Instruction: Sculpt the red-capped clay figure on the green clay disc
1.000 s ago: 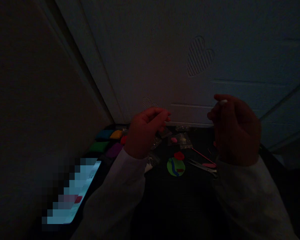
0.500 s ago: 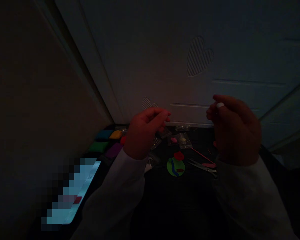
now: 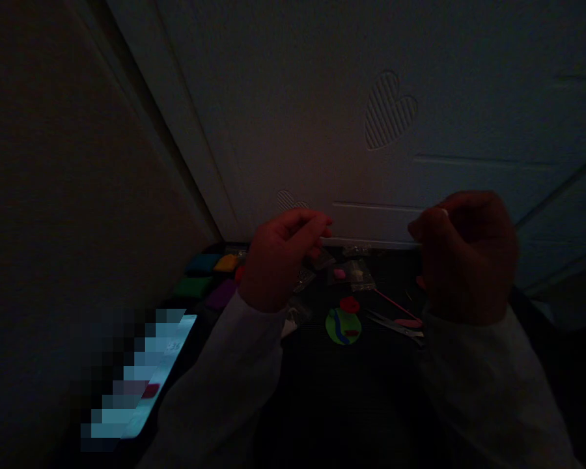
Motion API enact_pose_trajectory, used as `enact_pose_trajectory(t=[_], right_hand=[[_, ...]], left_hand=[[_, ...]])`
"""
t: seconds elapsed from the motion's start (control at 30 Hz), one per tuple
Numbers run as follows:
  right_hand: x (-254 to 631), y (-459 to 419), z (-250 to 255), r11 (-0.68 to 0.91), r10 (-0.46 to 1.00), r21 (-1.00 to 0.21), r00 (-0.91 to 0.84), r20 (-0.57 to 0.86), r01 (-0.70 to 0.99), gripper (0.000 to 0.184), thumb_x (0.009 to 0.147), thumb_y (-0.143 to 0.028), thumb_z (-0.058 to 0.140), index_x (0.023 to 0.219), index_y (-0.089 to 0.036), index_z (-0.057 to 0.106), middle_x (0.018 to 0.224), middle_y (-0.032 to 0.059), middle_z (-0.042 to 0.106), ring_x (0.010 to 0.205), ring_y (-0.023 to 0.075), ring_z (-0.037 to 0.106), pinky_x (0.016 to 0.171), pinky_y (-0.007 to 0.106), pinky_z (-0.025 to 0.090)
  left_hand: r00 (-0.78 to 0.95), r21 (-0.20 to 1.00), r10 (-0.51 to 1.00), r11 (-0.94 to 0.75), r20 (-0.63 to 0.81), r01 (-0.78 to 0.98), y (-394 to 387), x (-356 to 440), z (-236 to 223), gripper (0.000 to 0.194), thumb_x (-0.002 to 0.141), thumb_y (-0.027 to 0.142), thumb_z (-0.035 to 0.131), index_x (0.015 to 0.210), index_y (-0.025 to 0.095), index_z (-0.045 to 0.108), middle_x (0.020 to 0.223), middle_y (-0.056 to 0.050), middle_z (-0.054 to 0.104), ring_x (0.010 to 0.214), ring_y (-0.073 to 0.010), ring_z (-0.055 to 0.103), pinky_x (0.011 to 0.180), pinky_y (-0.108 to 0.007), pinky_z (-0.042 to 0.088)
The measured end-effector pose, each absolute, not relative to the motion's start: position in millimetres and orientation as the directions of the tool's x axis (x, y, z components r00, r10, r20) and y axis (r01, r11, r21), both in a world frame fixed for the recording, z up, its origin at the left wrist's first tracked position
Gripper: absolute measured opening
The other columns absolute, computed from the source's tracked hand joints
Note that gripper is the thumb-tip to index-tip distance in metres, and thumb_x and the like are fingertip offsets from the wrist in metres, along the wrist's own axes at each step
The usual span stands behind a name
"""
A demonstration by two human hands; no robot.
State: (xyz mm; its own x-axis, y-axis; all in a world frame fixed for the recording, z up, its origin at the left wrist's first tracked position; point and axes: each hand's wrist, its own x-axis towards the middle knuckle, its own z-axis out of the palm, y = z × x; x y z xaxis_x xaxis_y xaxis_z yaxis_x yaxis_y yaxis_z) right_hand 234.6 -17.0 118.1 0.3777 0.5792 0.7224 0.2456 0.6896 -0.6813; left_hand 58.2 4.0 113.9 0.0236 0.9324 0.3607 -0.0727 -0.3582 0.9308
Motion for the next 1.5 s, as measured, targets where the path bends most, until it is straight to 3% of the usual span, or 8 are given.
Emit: enact_pose_trajectory(t=[0.23, 0.33, 0.5, 0.8, 0.93, 1.13, 1.33, 1.5], right_hand=[[236.0, -13.9, 116.0, 0.68, 0.616, -0.694, 0.328, 0.716, 0.239, 0.016, 0.082, -0.028, 0.055, 0.093, -0.024, 0.065, 0.073, -0.001, 0.059, 0.067, 0.011, 0.054, 0.062, 0.029, 0.042], [235.0, -14.6, 116.7, 0.675, 0.626, -0.706, 0.34, 0.702, 0.216, 0.02, 0.086, -0.032, 0.046, 0.083, -0.023, 0.064, 0.065, -0.0023, 0.054, 0.061, 0.0095, 0.051, 0.059, 0.028, 0.04], [233.5, -18.3, 118.9, 0.676, 0.61, -0.69, 0.327, 0.721, 0.259, 0.007, 0.072, -0.025, 0.067, 0.072, -0.022, 0.061, 0.064, -0.0039, 0.056, 0.058, 0.0087, 0.05, 0.052, 0.023, 0.039], [228.3, -15.3, 114.8, 0.72, 0.642, -0.678, 0.23, 0.732, 0.149, 0.02, 0.087, -0.022, 0.047, 0.102, -0.027, 0.059, 0.084, -0.0009, 0.062, 0.074, 0.0113, 0.06, 0.067, 0.028, 0.049], [228.2, -16.4, 117.0, 0.706, 0.648, -0.689, 0.242, 0.722, 0.167, 0.01, 0.078, -0.021, 0.06, 0.088, -0.024, 0.059, 0.069, -0.004, 0.059, 0.063, 0.0087, 0.057, 0.056, 0.022, 0.047], [228.0, -20.6, 119.3, 0.672, 0.689, -0.694, 0.126, 0.714, 0.26, 0.021, 0.068, -0.014, 0.068, 0.082, -0.025, 0.058, 0.073, -0.0039, 0.059, 0.062, 0.0101, 0.056, 0.056, 0.024, 0.048], [226.2, -22.5, 117.7, 0.715, 0.522, -0.435, -0.004, 0.853, 0.547, 0.019, 0.073, -0.018, 0.065, 0.091, -0.025, 0.062, 0.095, 0.0026, 0.059, 0.084, 0.0163, 0.054, 0.072, 0.035, 0.046], [225.1, -26.2, 118.2, 0.75, 0.455, -0.307, -0.119, 0.883, 0.586, 0.028, 0.076, -0.013, 0.06, 0.102, -0.024, 0.062, 0.106, 0.006, 0.058, 0.097, 0.0182, 0.053, 0.082, 0.037, 0.044]], left_hand=[[0.011, 0.921, 0.929, -0.364, 0.369, -0.138, 3.7, 59.0, 112.8, 0.012, 0.074, 0.029, 0.062, 0.073, 0.019, 0.067, 0.068, 0.002, 0.064, 0.058, -0.0063, 0.054, 0.05, -0.014, 0.042], [0.01, 0.922, 0.929, -0.365, 0.369, -0.127, 3.2, 59.0, 113.9, 0.012, 0.074, 0.029, 0.061, 0.074, 0.019, 0.066, 0.068, 0.001, 0.064, 0.056, -0.0067, 0.053, 0.05, -0.015, 0.042], [0.014, 0.925, 0.93, -0.363, 0.367, -0.113, 1.8, 58.7, 115.6, 0.012, 0.074, 0.03, 0.061, 0.074, 0.02, 0.067, 0.069, 0.001, 0.064, 0.057, -0.0068, 0.053, 0.05, -0.016, 0.042], [0.026, 0.93, 0.931, -0.362, 0.364, -0.061, 1.0, 58.5, 116.2, 0.015, 0.075, 0.033, 0.061, 0.076, 0.02, 0.068, 0.07, 0.001, 0.066, 0.057, -0.0076, 0.053, 0.052, -0.017, 0.042], [0.059, 0.938, 0.937, -0.34, 0.345, -0.071, -5.1, 64.1, 117.1, 0.014, 0.075, 0.033, 0.061, 0.078, 0.022, 0.07, 0.076, 0.001, 0.068, 0.064, -0.0091, 0.058, 0.054, -0.017, 0.043], [0.198, 0.952, 0.931, -0.301, 0.307, -0.061, -16.7, 71.4, 126.6, 0.016, 0.079, 0.031, 0.056, 0.084, 0.024, 0.07, 0.09, 0.001, 0.069, 0.086, -0.014, 0.062, 0.077, -0.023, 0.047], [0.297, 0.959, 0.915, -0.234, 0.274, -0.162, -22.4, 73.4, 134.0, 0.021, 0.083, 0.024, 0.049, 0.083, 0.027, 0.069, 0.099, 0.004, 0.066, 0.097, -0.0132, 0.059, 0.084, -0.024, 0.047], [0.342, 0.945, 0.917, -0.096, 0.206, -0.312, -22.4, 76.2, 128.0, 0.018, 0.083, 0.029, 0.05, 0.086, 0.023, 0.068, 0.097, 0.001, 0.067, 0.09, -0.0127, 0.061, 0.077, -0.022, 0.049]])
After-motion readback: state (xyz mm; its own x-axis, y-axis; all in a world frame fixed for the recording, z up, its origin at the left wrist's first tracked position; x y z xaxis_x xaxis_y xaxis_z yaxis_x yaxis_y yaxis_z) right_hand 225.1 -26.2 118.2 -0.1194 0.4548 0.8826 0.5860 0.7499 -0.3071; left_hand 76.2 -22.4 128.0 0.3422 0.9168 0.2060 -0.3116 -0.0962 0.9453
